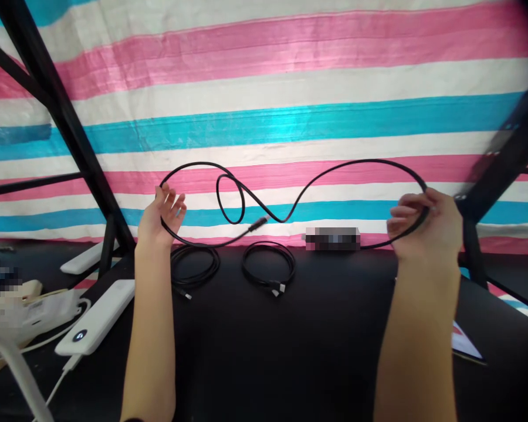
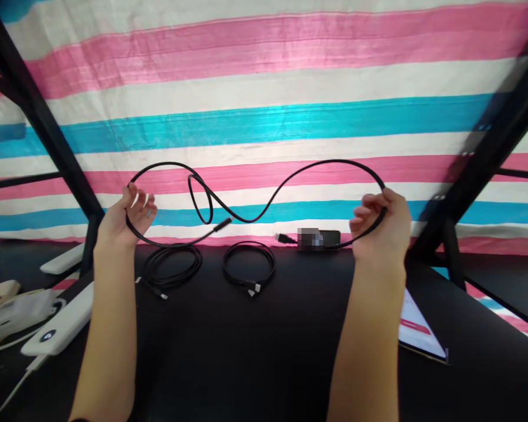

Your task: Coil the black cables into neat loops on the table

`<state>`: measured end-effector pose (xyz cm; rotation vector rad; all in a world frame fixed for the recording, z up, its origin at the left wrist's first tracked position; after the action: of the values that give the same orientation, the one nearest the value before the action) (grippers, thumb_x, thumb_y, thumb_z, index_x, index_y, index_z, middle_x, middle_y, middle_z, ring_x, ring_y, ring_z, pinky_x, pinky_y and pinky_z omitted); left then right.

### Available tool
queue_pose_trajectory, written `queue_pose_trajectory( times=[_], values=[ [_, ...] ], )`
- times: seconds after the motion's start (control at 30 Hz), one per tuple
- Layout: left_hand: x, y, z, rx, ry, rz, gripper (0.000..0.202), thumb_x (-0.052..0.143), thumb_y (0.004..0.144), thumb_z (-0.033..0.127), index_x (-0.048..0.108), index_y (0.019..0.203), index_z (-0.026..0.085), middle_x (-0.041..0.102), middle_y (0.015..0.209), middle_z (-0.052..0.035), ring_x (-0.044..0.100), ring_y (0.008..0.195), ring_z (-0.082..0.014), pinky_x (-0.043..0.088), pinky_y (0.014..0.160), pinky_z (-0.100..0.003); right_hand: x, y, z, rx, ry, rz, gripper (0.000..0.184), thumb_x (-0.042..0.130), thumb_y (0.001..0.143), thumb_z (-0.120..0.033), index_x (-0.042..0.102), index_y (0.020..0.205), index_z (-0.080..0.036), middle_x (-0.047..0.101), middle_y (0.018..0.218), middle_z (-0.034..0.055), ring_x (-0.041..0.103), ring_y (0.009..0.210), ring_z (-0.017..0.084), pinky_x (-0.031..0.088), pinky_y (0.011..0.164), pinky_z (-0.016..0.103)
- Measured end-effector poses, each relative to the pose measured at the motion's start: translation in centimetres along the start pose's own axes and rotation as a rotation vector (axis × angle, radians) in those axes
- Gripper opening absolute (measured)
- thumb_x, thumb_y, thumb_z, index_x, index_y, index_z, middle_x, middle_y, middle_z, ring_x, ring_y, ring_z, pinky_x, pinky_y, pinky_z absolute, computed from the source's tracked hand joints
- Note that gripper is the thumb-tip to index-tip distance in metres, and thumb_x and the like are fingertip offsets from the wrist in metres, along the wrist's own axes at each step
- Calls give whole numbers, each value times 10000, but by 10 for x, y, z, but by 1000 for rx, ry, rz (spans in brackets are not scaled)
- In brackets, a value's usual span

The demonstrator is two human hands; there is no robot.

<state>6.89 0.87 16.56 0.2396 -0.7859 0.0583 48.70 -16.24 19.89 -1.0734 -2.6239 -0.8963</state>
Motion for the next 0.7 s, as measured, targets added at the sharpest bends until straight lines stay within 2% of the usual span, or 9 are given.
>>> queue_pose_trajectory(
  times=[0.1, 0.17, 0.23, 0.3, 0.4, 0.5, 0.6, 0.7],
  values=[
    [-9, 1, 5, -37, -132, 69, 268, 414, 936, 261, 591, 746, 195, 544, 553, 28, 550, 490, -45, 425, 448, -117, 5, -11, -7, -58, -122, -49, 286, 475, 817, -448, 460, 616, -245, 507, 508, -15, 455, 389, 94, 230, 312, 208],
    [-11, 1, 10, -20, -115, 38, 314, 371, 952, 273, 567, 723, 187, 460, 473, 60, 409, 345, -12, 306, 332, -97, 5, -20, -12, -91, -192, -60, 284, 443, 830, -508, 531, 702, -270, 538, 532, 1, 473, 397, 114, 218, 307, 224],
    [-13, 1, 16, 13, 13, -32, 287, 420, 932, 293, 558, 705, 181, 359, 422, 87, 239, 266, -10, 170, 262, -138, -1, -25, -15, -101, -246, -70, 303, 408, 843, -538, 569, 776, -290, 553, 551, 10, 453, 378, 112, 193, 301, 235],
    [-20, 3, 23, 85, 252, -62, 216, 543, 860, 321, 584, 709, 173, 285, 395, 100, 150, 257, -15, 85, 258, -185, -16, -25, -17, -92, -286, -83, 326, 371, 858, -545, 590, 834, -305, 556, 561, 15, 400, 344, 97, 154, 300, 244],
    [-33, 4, 33, 212, 645, -1, 221, 686, 720, 378, 653, 762, 163, 265, 371, 95, 160, 283, -22, 62, 297, -212, -37, -20, -17, -39, -286, -149, 318, 350, 874, -512, 608, 862, -327, 515, 527, 6, 209, 295, 50, 66, 320, 259],
    [-35, 1, 41, 306, 833, 60, 275, 713, 663, 429, 677, 782, 184, 286, 381, 81, 190, 335, -37, 100, 342, -228, -46, -13, -14, 29, -193, -203, 229, 421, 843, -456, 613, 804, -338, 278, 419, -50, -59, 369, 29, -41, 360, 281],
    [-24, -5, 43, 378, 855, 66, 290, 702, 652, 452, 673, 757, 183, 289, 389, 76, 199, 370, -52, 131, 375, -243, -43, -5, -10, 45, -109, -172, 136, 514, 778, -426, 607, 751, -331, 82, 466, -77, -80, 393, 50, -73, 393, 295],
    [-10, -10, 38, 396, 825, 30, 305, 696, 647, 454, 667, 739, 165, 284, 397, 80, 199, 377, -49, 141, 382, -237, -40, 1, -8, -1, -86, -95, 114, 557, 741, -412, 619, 745, -316, 89, 491, -70, 0, 353, 68, -51, 387, 296]
  ],
)
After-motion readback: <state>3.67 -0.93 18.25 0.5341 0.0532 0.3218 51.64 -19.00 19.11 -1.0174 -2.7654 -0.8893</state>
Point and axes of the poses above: each hand's wrist, its own y-axis towards the middle knuckle, its own x-axis out of the palm, z = x × y, the point moved 8 cm from there along y, towards the middle knuckle
